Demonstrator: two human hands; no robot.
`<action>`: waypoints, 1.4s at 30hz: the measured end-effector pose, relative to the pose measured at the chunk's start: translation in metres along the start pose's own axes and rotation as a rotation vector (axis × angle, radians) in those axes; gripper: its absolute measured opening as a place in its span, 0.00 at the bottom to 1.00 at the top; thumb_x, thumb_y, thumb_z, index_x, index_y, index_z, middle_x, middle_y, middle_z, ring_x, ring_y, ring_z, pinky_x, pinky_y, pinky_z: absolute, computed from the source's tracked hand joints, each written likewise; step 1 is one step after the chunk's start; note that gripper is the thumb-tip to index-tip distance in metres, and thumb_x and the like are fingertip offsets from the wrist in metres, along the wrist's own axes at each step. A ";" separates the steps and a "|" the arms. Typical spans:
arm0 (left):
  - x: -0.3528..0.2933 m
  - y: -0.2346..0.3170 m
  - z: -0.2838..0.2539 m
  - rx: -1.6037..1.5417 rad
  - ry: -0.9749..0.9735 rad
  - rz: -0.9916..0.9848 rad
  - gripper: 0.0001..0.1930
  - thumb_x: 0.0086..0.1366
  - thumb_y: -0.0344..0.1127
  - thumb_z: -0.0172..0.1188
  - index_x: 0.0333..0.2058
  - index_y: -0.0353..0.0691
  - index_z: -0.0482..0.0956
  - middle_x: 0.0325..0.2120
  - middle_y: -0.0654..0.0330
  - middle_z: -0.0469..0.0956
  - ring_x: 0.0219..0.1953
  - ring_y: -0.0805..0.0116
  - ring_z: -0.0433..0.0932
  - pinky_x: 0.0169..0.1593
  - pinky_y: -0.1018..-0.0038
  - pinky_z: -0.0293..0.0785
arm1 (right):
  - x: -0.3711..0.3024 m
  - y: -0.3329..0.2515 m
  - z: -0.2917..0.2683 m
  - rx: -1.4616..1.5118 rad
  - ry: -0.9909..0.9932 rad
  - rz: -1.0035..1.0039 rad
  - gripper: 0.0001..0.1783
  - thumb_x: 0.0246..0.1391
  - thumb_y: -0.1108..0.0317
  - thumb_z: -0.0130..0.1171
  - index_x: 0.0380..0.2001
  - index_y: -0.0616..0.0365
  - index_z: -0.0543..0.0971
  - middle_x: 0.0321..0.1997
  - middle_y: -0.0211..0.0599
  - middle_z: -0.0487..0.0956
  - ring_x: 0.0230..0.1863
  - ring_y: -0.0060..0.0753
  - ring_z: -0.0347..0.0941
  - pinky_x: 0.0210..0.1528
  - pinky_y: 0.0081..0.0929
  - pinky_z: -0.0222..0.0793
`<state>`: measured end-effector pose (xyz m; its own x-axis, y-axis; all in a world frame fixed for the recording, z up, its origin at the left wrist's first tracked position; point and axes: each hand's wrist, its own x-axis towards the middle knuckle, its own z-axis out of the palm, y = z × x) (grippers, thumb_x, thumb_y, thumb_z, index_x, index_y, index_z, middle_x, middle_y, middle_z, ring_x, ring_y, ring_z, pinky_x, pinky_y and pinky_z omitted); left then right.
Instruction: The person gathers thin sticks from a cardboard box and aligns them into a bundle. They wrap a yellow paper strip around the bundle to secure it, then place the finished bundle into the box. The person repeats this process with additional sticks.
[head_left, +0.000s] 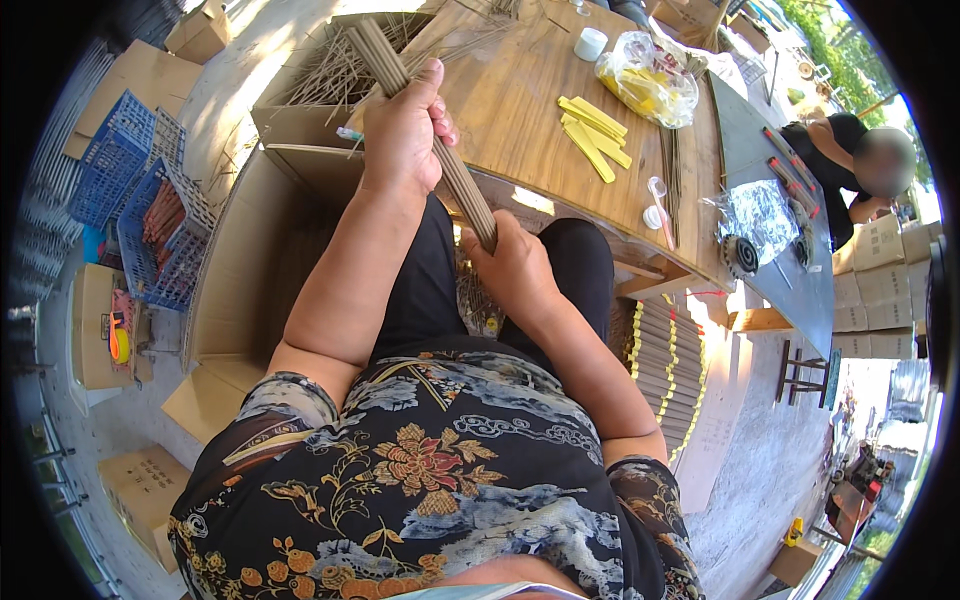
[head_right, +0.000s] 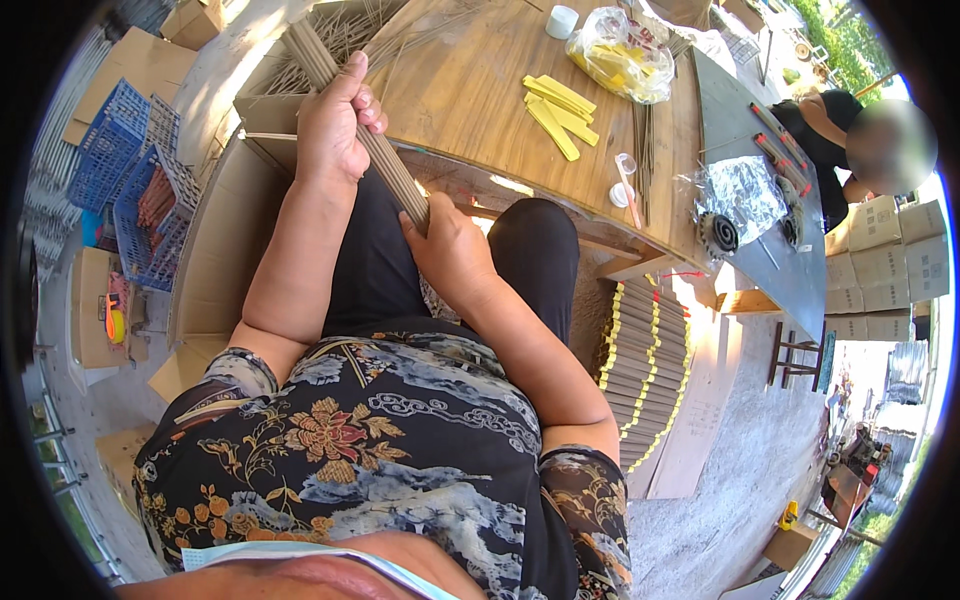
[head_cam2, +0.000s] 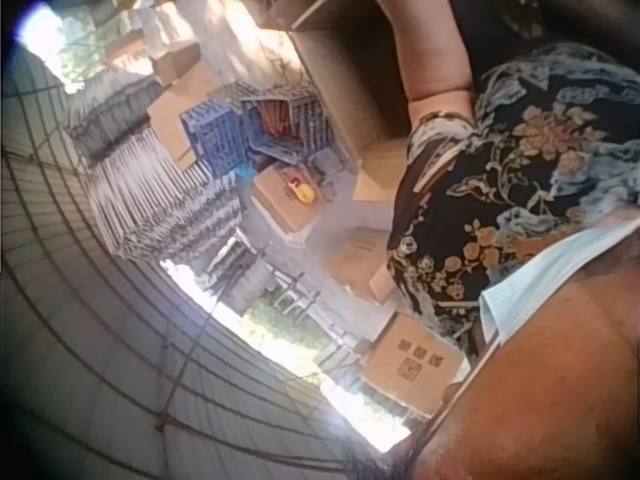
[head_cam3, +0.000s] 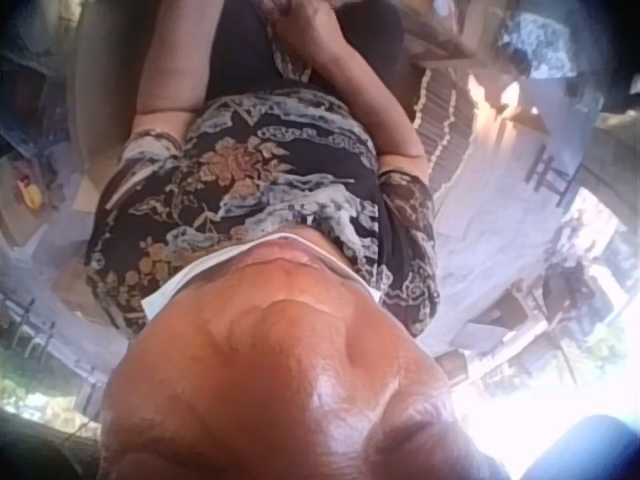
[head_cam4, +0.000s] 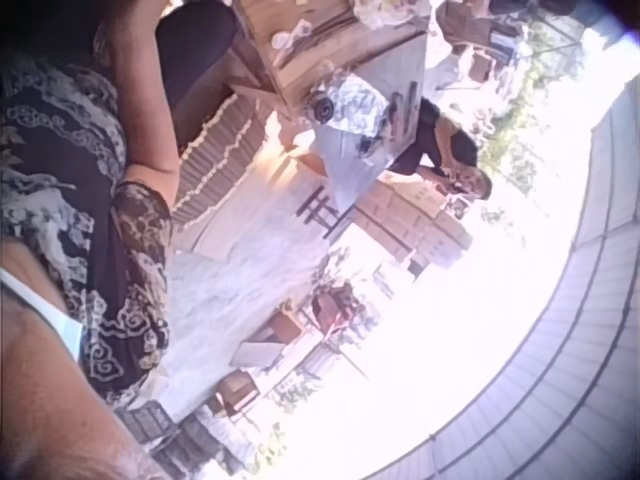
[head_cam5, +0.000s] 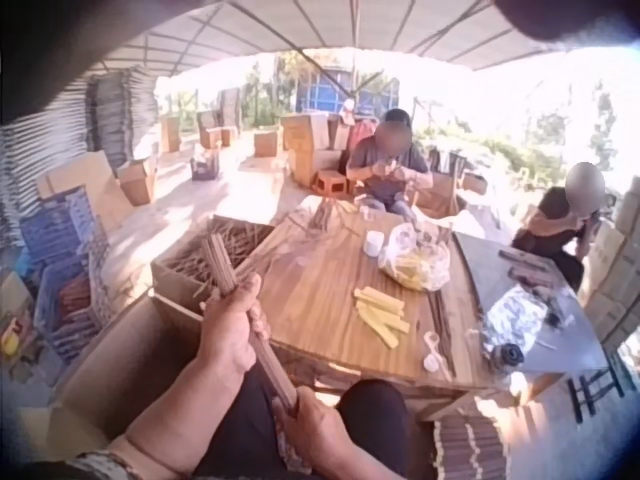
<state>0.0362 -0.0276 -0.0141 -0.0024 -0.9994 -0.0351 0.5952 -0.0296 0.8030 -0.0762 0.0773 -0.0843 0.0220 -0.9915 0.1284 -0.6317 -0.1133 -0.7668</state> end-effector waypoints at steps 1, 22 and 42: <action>0.000 0.002 0.000 -0.017 -0.040 -0.038 0.14 0.57 0.41 0.59 0.20 0.45 0.65 0.11 0.69 0.63 0.13 0.79 0.60 0.19 0.80 0.57 | -0.001 0.000 -0.002 0.164 -0.084 0.004 0.18 0.50 0.60 0.57 0.21 0.62 0.64 0.14 0.38 0.69 0.16 0.36 0.69 0.23 0.35 0.68; 0.032 0.012 -0.035 -0.243 -0.182 -0.251 0.14 0.58 0.41 0.58 0.20 0.46 0.63 0.10 0.71 0.62 0.12 0.81 0.59 0.17 0.83 0.58 | -0.012 -0.007 -0.023 0.909 -0.697 0.454 0.14 0.53 0.64 0.53 0.18 0.55 0.64 0.13 0.24 0.61 0.10 0.16 0.55 0.10 0.17 0.53; 0.039 0.019 -0.048 -0.375 -0.292 -0.256 0.15 0.63 0.41 0.51 0.19 0.42 0.64 0.08 0.70 0.59 0.10 0.80 0.57 0.16 0.82 0.56 | -0.016 -0.007 -0.026 0.767 -0.671 0.406 0.12 0.53 0.64 0.54 0.21 0.53 0.64 0.12 0.22 0.61 0.10 0.15 0.55 0.10 0.15 0.54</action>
<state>0.0853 -0.0665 -0.0289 -0.3767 -0.9263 0.0075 0.7921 -0.3179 0.5211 -0.0924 0.0959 -0.0648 0.4857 -0.7707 -0.4126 -0.0427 0.4505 -0.8917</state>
